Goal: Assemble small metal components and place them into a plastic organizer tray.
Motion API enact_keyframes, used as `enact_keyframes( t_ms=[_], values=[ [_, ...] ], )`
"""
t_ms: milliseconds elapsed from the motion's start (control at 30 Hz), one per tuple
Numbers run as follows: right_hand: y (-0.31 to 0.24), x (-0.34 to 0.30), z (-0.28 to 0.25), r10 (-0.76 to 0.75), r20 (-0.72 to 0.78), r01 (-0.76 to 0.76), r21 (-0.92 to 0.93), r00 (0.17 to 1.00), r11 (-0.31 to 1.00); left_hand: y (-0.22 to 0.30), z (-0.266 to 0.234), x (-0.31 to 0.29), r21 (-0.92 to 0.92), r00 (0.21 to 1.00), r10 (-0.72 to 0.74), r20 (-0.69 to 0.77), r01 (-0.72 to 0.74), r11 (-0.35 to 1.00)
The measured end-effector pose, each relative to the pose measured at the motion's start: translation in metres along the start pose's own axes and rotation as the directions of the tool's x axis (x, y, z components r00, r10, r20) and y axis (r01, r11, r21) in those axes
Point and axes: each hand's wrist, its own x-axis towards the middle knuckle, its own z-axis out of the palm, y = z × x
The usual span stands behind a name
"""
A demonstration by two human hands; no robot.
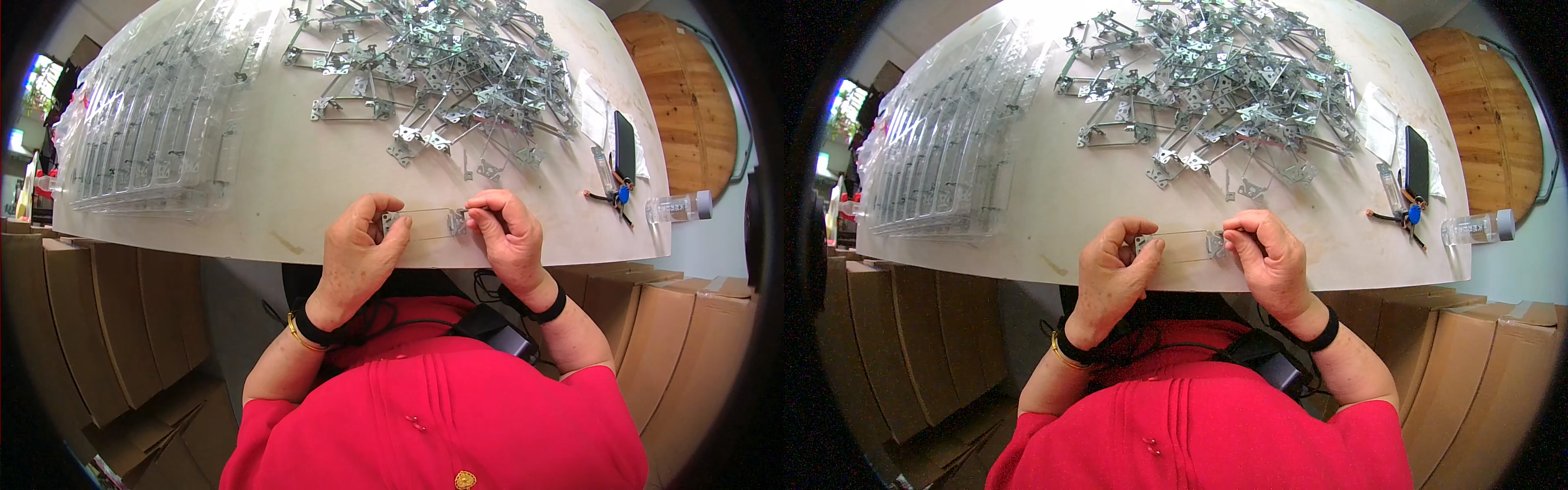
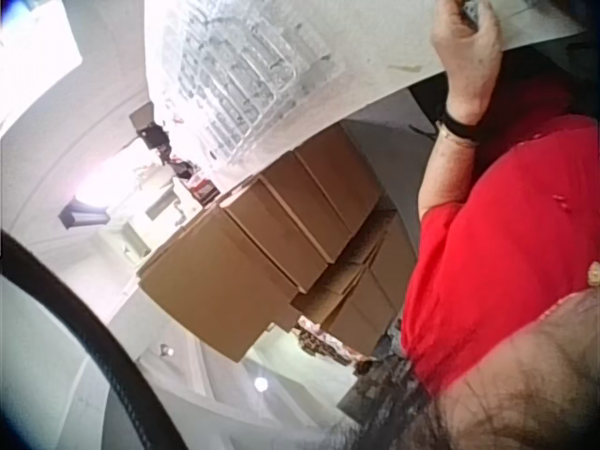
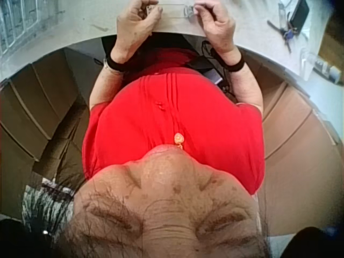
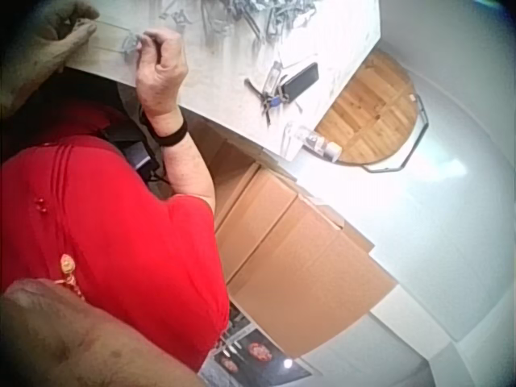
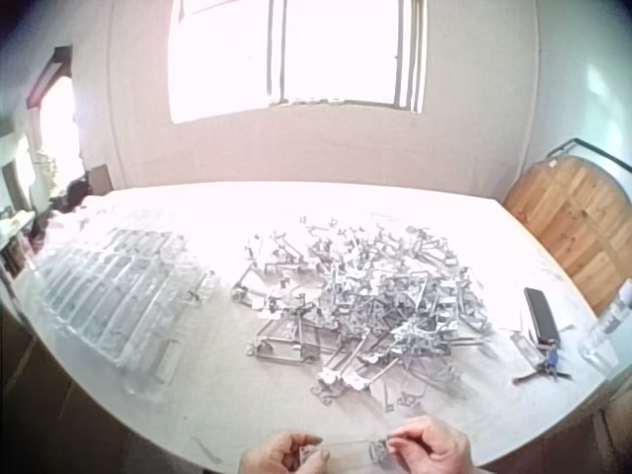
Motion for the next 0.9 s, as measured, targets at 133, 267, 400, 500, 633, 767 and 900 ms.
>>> enact_keyframes(
  t_ms=[133,267,400,500,633,767,900],
  values=[
    [-0.001,0.001,0.000,-0.033,0.011,0.034,-0.039,0.999,0.999,-0.001,-0.001,0.000,-0.007,1.000,-0.024,0.009,0.024,1.000],
    [0.002,0.000,0.000,-0.024,0.012,0.024,-0.017,1.000,1.000,0.002,-0.001,0.000,-0.069,0.998,-0.061,0.026,0.063,0.996],
    [0.008,-0.001,-0.002,0.018,0.016,-0.018,0.001,1.000,1.000,0.004,-0.001,0.000,-0.080,0.996,-0.085,0.036,0.088,0.993],
    [0.002,0.000,-0.001,0.005,0.021,-0.004,-0.029,1.000,1.000,0.004,-0.002,0.001,-0.061,0.996,-0.083,0.032,0.085,0.995],
    [-0.004,0.003,0.000,-0.047,0.025,0.049,-0.074,0.999,0.996,0.003,-0.002,0.001,-0.064,0.996,-0.081,0.027,0.082,0.995],
    [-0.004,0.001,0.000,-0.019,0.031,0.021,-0.091,0.999,0.996,0.003,-0.001,0.001,-0.087,0.995,-0.100,0.031,0.102,0.991],
    [0.010,-0.003,-0.002,0.005,0.004,-0.005,-0.019,1.000,1.000,0.006,-0.002,0.001,-0.111,0.992,-0.115,0.044,0.119,0.987]
  ],
)
